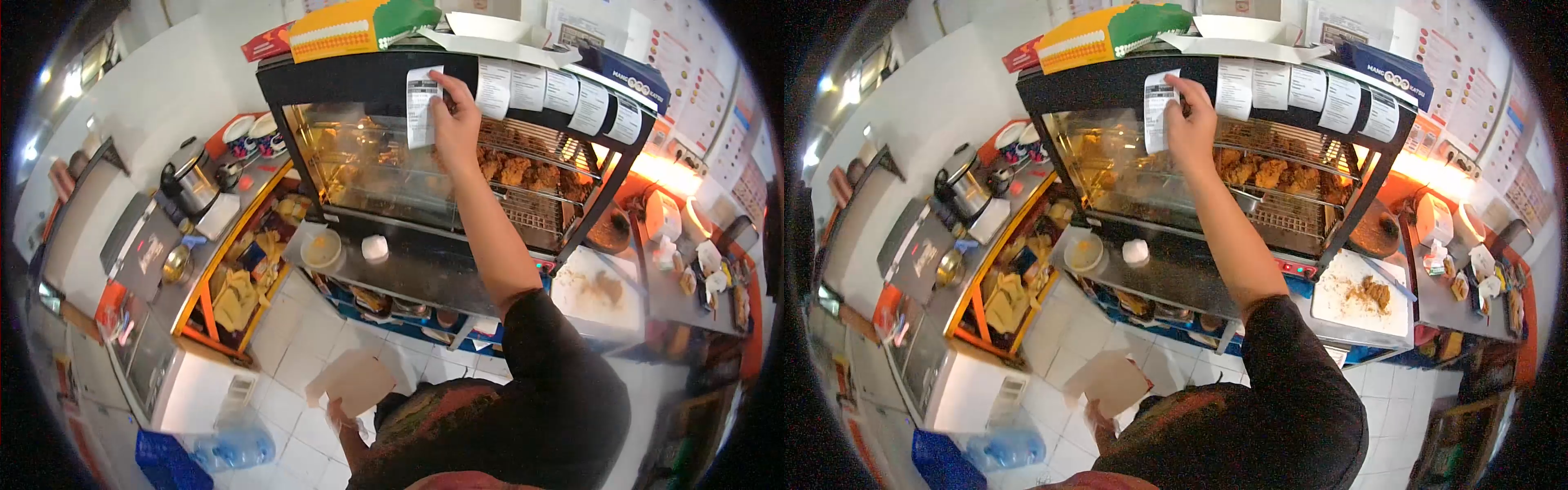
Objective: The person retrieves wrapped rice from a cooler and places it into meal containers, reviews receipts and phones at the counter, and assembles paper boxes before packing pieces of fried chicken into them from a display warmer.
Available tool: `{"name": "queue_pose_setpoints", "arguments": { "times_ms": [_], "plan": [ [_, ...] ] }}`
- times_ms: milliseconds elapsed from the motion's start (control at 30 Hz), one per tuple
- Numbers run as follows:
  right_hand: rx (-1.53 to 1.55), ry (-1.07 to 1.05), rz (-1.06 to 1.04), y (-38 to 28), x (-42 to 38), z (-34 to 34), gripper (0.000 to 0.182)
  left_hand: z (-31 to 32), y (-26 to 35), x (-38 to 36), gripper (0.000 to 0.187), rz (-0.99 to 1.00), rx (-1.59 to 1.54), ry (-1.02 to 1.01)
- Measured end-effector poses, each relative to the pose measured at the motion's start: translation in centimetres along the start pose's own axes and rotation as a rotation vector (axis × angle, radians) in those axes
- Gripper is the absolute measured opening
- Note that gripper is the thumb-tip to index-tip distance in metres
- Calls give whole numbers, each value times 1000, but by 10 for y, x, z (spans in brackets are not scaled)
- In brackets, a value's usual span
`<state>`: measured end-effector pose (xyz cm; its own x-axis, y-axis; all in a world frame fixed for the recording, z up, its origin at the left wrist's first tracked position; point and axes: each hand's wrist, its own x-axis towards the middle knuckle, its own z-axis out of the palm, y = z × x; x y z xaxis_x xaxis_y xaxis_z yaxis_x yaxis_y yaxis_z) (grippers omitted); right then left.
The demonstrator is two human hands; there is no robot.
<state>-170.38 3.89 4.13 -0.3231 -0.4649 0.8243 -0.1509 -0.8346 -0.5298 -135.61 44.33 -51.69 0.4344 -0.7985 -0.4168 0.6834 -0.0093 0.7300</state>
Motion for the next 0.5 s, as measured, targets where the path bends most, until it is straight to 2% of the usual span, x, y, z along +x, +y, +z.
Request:
{"name": "queue_pose_setpoints", "arguments": {
  "times_ms": [100, 167, 233, 333, 367, 433, 500],
  "plan": [
    [-28, 98, -61, 21, 21, 24, 37, -43, -3, 86, 45, -282, -1, 132],
    [-151, 136, -116, 34, 32, 28, 38, -62, 1, 147, 46, -582, -4, 409],
    [-250, 169, -157, 40, 36, 31, 40, -68, 18, 175, 47, -564, 189, 316],
    [-369, 246, -93, 29, 37, 40, 40, -59, 49, 233, 45, -128, 361, -368],
    [-386, 274, -173, 34, 39, 41, 40, -58, 64, 250, 45, 25, 399, -589],
    [-472, 299, -169, 40, 40, 41, 40, -35, 100, 260, 46, -194, 287, -225],
    [-554, 326, -159, 41, 42, 41, 40, 42, 160, 223, 47, -221, 184, -96]
  ]
}}
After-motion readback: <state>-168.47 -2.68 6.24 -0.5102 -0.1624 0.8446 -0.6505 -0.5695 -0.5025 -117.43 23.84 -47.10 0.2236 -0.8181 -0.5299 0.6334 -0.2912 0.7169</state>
